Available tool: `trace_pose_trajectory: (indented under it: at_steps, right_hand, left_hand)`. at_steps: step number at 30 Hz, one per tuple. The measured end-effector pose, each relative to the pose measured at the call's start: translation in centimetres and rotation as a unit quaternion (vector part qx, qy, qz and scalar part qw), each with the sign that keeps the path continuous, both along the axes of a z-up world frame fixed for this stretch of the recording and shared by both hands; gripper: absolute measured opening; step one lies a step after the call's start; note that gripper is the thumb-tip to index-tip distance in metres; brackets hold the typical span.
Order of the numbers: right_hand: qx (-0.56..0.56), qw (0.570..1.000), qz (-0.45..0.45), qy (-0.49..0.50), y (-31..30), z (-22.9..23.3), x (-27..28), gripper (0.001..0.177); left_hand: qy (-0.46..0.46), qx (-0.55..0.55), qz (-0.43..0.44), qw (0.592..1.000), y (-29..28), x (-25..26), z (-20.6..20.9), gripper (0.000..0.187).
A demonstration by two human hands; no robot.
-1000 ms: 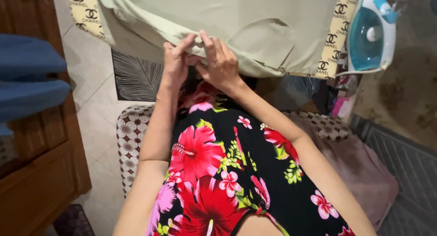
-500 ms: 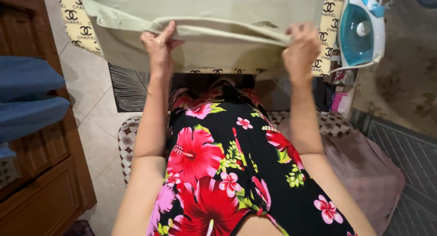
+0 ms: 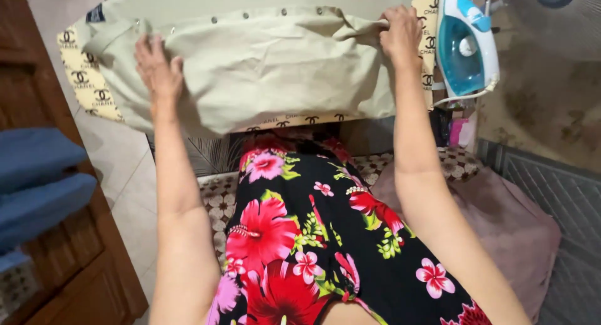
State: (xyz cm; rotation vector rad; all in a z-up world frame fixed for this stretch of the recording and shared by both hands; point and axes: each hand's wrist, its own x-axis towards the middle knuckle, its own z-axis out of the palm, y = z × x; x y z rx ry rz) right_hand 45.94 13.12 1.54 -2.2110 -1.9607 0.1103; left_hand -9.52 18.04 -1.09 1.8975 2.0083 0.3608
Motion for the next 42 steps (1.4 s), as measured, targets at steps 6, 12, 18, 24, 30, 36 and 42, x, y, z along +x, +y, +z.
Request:
trace_pose_trajectory:
  at_steps: [6, 12, 18, 24, 30, 36, 42]
  right_hand:
    - [0.020, 0.972, -0.092, 0.216, 1.1, 0.6, 1.8, 0.009]
    - [0.141, 0.930, -0.038, 0.336, 2.5, -5.9, 8.3, 0.022]
    - [0.163, 0.947, -0.033, 0.275, 4.7, -5.3, 6.5, 0.025]
    - [0.268, 0.931, -0.082, 0.233, 5.9, -7.4, 7.1, 0.010]
    - [0.222, 0.956, -0.112, 0.158, 6.5, -7.5, 6.2, 0.035]
    - [0.161, 0.973, -0.125, 0.106, 6.6, -9.9, 7.5, 0.038]
    - [0.177, 0.973, -0.137, 0.058, 6.1, -6.4, 4.3, 0.024]
  left_hand:
    - [0.066, 0.069, -0.060, 0.994, 2.1, -3.8, -1.7, 0.056]
    - [0.046, -0.033, -0.053, 0.997, 5.1, -3.9, 1.0, 0.053]
    - [0.093, -0.028, -0.104, 0.990, 9.5, -7.4, -2.7, 0.037]
    - [0.082, 0.085, -0.086, 0.989, 11.3, -9.7, -5.2, 0.034]
    - [0.120, 0.064, -0.062, 0.989, 12.3, -10.6, -6.2, 0.030]
    - [0.015, -0.107, 0.001, 0.994, 12.8, -12.4, -3.6, 0.041]
    - [0.035, 0.102, -0.006, 0.994, 11.4, -14.6, -7.0, 0.017]
